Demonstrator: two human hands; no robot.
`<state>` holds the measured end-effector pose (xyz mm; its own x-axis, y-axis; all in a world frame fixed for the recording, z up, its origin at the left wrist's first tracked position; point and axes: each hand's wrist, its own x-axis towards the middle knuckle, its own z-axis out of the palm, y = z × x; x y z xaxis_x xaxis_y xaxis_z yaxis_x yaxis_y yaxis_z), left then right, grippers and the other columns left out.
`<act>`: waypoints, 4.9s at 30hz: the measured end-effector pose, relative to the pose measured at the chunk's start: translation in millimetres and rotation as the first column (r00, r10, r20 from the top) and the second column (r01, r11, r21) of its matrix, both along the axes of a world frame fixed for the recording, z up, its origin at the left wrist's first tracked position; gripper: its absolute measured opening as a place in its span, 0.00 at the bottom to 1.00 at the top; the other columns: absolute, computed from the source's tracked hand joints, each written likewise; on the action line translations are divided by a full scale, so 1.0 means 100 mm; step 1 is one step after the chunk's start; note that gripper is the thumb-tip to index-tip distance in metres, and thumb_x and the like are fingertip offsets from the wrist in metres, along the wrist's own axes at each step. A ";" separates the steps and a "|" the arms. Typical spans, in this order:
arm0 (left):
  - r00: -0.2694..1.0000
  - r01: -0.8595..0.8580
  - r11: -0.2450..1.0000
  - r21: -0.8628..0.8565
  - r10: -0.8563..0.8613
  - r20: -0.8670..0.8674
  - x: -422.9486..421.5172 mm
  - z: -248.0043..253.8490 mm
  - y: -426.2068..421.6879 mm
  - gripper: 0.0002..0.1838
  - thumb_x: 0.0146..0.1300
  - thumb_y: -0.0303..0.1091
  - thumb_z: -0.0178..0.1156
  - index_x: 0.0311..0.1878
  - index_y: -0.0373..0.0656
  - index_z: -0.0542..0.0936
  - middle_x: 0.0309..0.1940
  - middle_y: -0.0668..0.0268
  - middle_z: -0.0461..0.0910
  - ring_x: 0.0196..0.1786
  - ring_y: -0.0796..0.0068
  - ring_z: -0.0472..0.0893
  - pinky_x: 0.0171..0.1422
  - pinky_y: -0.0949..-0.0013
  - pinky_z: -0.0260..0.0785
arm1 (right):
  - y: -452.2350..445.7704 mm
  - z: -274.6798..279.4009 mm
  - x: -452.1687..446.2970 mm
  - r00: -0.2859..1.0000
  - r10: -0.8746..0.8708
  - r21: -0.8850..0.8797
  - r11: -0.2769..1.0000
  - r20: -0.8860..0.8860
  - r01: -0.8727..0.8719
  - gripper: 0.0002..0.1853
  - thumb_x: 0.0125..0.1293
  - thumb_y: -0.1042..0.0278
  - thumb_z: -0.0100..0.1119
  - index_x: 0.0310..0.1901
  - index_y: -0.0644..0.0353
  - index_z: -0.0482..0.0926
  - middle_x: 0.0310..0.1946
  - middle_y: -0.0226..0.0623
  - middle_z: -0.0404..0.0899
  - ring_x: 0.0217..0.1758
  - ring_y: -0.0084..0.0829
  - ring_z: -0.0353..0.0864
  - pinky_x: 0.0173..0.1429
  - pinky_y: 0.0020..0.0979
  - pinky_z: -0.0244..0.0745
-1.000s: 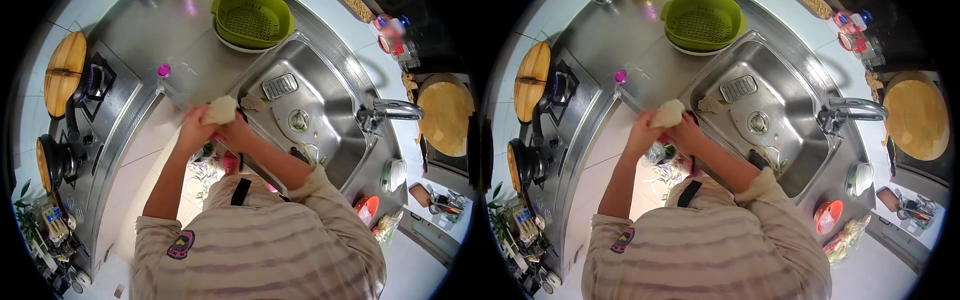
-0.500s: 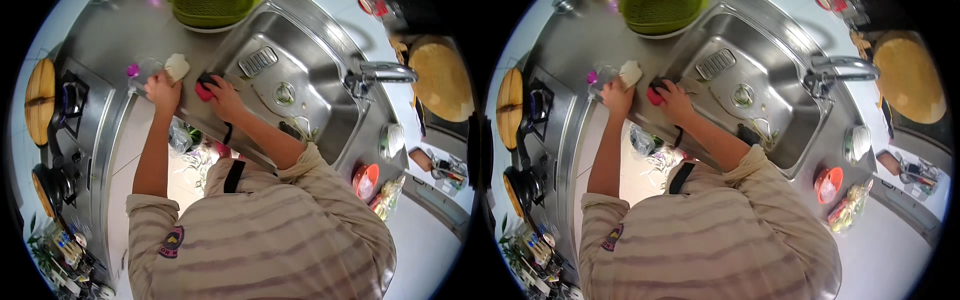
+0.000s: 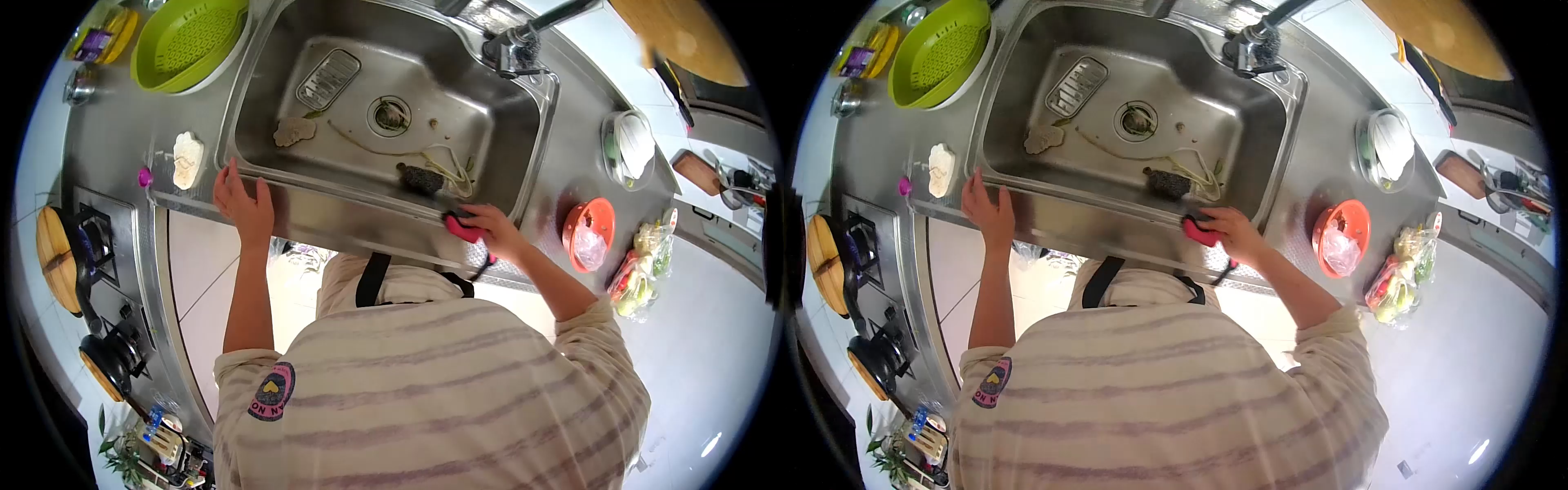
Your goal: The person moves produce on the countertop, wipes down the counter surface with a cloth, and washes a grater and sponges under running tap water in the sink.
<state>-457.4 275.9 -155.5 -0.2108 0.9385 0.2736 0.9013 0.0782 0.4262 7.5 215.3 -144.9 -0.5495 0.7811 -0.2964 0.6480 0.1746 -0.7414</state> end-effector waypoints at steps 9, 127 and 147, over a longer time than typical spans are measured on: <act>0.461 -0.151 0.981 -0.122 0.179 0.869 -0.27 0.10 0.32 0.33 0.64 0.35 0.56 0.69 0.39 0.55 0.54 0.61 0.70 0.51 0.72 0.72 0.57 0.68 0.63 | 0.12 -0.15 -0.52 0.972 -0.032 -0.005 0.999 -0.232 0.032 0.28 0.47 0.88 0.48 0.52 0.59 0.76 0.61 0.49 0.66 0.65 0.49 0.65 0.68 0.40 0.60; 0.944 0.298 0.878 0.376 -0.330 0.022 1.57 -0.35 4.39 0.28 0.54 0.28 0.60 0.58 0.33 0.66 0.51 0.43 0.66 0.53 0.44 0.66 0.59 0.49 0.59 | 3.70 -0.52 -1.16 0.744 -0.645 0.805 0.341 -0.175 0.485 0.25 0.47 0.72 0.54 0.51 0.65 0.72 0.57 0.50 0.67 0.62 0.50 0.65 0.65 0.48 0.59; 0.317 0.944 0.259 0.205 -0.535 -0.783 2.39 0.63 4.62 0.27 0.55 0.32 0.53 0.62 0.50 0.70 0.63 0.73 0.67 0.67 0.71 0.64 0.71 0.60 0.52 | 3.67 -0.75 -1.12 0.743 -0.638 0.835 0.284 -0.202 0.470 0.28 0.48 0.69 0.55 0.54 0.69 0.69 0.58 0.52 0.67 0.62 0.47 0.66 0.67 0.45 0.56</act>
<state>-218.7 737.5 -92.2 0.8442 0.1359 0.5185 0.3995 -0.8044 -0.4397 -104.7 582.8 -219.5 0.0998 0.7846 0.6120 0.9163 0.1672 -0.3638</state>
